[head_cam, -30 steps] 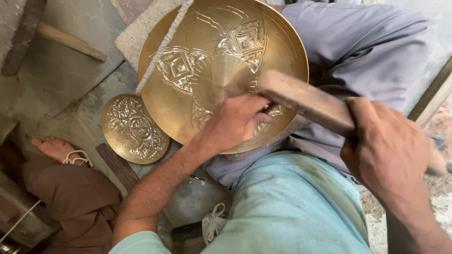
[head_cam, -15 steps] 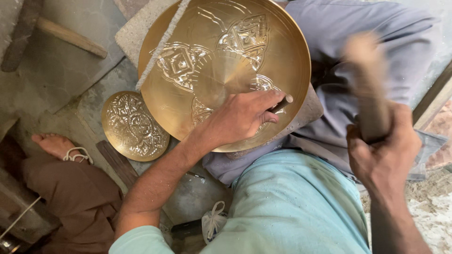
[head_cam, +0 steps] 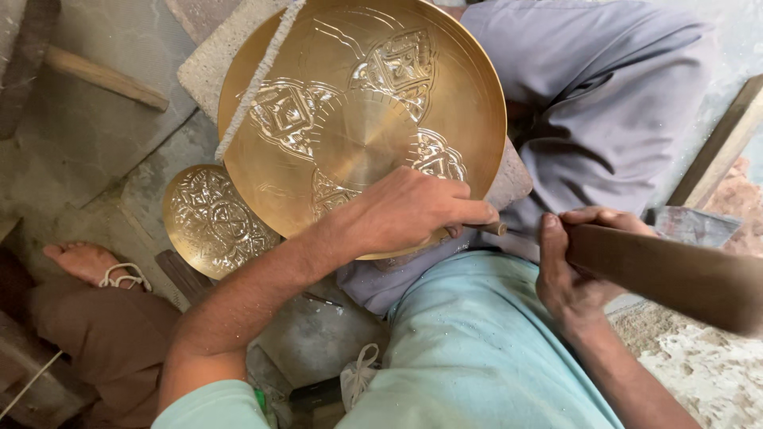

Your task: The person uses a hammer and a metal chisel to engrave a decorative pattern onto a brass plate. They hold the chisel against the plate and strike it repeatedly with the hammer to create raised designs.

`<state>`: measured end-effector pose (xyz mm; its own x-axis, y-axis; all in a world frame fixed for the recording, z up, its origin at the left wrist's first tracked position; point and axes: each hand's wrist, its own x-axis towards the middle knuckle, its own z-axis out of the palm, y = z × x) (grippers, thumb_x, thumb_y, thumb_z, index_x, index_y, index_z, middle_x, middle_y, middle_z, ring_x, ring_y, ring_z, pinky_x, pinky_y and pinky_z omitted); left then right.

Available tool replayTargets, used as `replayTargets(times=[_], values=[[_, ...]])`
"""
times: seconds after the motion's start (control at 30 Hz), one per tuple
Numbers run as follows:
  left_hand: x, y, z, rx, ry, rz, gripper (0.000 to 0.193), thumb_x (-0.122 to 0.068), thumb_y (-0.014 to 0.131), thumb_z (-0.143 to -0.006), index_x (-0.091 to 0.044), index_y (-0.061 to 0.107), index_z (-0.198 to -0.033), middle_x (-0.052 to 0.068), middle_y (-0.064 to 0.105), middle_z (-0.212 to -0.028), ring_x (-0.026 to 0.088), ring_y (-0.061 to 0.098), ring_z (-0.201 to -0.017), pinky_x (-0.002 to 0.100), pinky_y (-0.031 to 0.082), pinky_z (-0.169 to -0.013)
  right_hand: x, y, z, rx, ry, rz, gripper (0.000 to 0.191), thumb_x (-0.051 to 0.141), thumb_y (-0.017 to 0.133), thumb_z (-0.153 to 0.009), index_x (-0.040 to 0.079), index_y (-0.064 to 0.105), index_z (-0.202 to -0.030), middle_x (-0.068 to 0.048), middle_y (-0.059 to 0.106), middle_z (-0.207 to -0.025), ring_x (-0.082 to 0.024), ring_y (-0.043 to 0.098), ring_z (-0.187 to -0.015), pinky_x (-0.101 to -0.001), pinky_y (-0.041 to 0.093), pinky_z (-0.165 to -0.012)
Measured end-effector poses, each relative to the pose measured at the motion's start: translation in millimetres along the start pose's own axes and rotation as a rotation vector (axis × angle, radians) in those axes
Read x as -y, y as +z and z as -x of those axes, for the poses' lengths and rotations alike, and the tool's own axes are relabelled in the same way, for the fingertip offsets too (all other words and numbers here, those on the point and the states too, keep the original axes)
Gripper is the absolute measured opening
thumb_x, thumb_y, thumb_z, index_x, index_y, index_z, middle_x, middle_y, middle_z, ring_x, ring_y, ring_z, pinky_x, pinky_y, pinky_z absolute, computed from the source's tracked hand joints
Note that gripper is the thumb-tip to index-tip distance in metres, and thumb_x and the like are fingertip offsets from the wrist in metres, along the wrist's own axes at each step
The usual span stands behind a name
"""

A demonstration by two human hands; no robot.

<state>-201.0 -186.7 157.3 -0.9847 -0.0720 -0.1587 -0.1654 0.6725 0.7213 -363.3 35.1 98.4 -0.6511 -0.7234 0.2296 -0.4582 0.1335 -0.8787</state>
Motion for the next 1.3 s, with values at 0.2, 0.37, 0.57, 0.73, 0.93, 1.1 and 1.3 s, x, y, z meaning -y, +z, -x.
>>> replayTargets(times=[0.2,0.37,0.57,0.73,0.93,1.1,1.3], values=[[4,0,-6,-0.04,0.011,0.17,0.048,0.005,0.06,-0.084,-0.017,0.065,-0.126,0.005,0.073,-0.102,0.024,0.076,-0.088,0.04,0.059,-0.073,11,-9,-19,0.212,0.138,0.31,0.042,-0.003,0.063,-0.082,-0.002,0.061,-0.124,-0.02,0.062,-0.1,-0.036,0.063,-0.089,-0.0426,0.051,-0.078],[12,3,4,-0.153,0.026,0.224,0.041,0.003,0.063,-0.084,-0.01,0.064,-0.123,0.006,0.074,-0.101,0.025,0.077,-0.092,0.04,0.059,-0.077,24,-14,-35,0.219,0.097,0.416,0.038,0.0,0.069,-0.088,0.0,0.06,-0.126,-0.021,0.066,-0.104,-0.041,0.067,-0.099,-0.0461,0.053,-0.088],[8,2,2,-0.101,-0.11,0.328,0.035,0.0,0.067,-0.083,-0.015,0.072,-0.114,0.004,0.078,-0.094,0.024,0.078,-0.088,0.039,0.061,-0.077,45,-3,-29,0.21,-0.174,0.545,0.051,-0.006,0.074,-0.065,0.003,0.063,-0.114,-0.02,0.065,-0.101,-0.039,0.064,-0.089,-0.0472,0.05,-0.08],[-7,-3,2,-0.036,-0.129,0.164,0.03,-0.01,0.073,-0.085,-0.015,0.074,-0.114,0.009,0.076,-0.093,0.029,0.075,-0.086,0.041,0.058,-0.071,46,5,-25,0.101,-0.077,0.163,0.051,-0.008,0.075,-0.069,0.003,0.059,-0.116,-0.014,0.065,-0.102,-0.023,0.066,-0.09,-0.0368,0.051,-0.081],[-9,-8,8,-0.103,-0.115,0.239,0.04,0.002,0.06,-0.084,-0.014,0.07,-0.119,0.007,0.077,-0.092,0.023,0.077,-0.086,0.04,0.058,-0.073,38,-5,-27,0.12,0.186,0.079,0.038,-0.007,0.069,-0.082,0.002,0.062,-0.118,-0.011,0.066,-0.095,-0.017,0.063,-0.083,-0.0329,0.053,-0.072],[-2,0,28,-0.342,-0.106,0.377,0.034,0.0,0.064,-0.089,-0.005,0.064,-0.122,0.014,0.074,-0.101,0.025,0.078,-0.088,0.04,0.059,-0.076,47,-15,-42,0.194,0.022,0.244,0.047,-0.001,0.075,-0.077,0.0,0.061,-0.121,-0.015,0.069,-0.101,-0.027,0.07,-0.088,-0.0385,0.056,-0.078],[-8,8,59,-0.703,-0.216,0.303,0.028,-0.011,0.073,-0.094,-0.001,0.057,-0.114,0.018,0.068,-0.094,0.037,0.07,-0.086,0.045,0.051,-0.072,70,-24,-75,0.156,0.156,0.093,0.047,0.005,0.082,-0.09,-0.004,0.053,-0.126,-0.011,0.072,-0.104,-0.019,0.07,-0.096,-0.0334,0.058,-0.087]])
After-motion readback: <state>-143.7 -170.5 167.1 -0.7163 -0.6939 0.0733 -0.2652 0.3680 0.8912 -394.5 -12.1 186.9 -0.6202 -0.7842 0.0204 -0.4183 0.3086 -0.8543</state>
